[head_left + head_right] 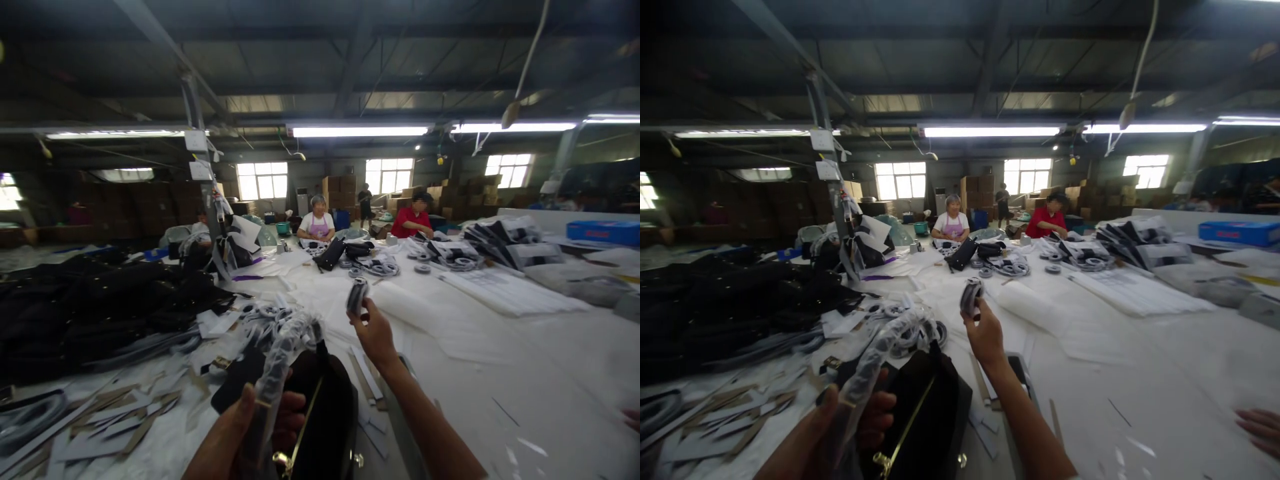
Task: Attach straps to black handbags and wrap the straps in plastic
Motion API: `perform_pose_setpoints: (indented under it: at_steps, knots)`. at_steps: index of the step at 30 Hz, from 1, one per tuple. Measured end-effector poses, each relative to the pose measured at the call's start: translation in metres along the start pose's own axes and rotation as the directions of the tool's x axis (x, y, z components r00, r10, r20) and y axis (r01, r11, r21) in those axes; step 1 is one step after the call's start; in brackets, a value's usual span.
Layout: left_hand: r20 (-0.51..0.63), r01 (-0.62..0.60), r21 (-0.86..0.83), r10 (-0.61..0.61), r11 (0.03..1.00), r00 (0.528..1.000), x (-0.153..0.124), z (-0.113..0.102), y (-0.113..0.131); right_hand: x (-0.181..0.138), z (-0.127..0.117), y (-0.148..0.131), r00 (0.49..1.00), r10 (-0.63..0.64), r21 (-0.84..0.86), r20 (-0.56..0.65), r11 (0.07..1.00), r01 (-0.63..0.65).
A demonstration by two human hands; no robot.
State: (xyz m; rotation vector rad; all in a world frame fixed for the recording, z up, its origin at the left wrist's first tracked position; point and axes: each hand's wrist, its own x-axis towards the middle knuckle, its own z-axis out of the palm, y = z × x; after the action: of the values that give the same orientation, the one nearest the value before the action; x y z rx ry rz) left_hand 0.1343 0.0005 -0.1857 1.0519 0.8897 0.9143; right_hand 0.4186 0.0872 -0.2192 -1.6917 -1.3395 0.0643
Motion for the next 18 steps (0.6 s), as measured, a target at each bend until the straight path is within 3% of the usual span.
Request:
perform_pose_setpoints:
  at_steps: [4,7,13,18]
  knots:
    - [0.024,-0.037,0.053,0.036,0.998,0.999,-0.002,0.012,0.021,-0.069,-0.045,-0.026,0.999,-0.036,0.247,-0.023,0.968,0.041]
    - [0.031,-0.021,0.141,0.017,0.990,0.999,0.000,0.016,0.025,-0.110,-0.055,-0.040,0.999,-0.030,0.359,-0.033,0.932,0.040]
    - [0.171,-0.165,0.186,0.134,0.969,0.976,-0.006,0.027,0.032,-0.153,-0.032,-0.056,0.969,-0.237,0.176,-0.071,0.953,0.246]
    - [0.187,-0.176,0.247,0.131,0.953,0.974,-0.018,0.024,0.040,-0.167,-0.008,-0.060,0.924,-0.371,0.001,-0.092,0.928,0.373]
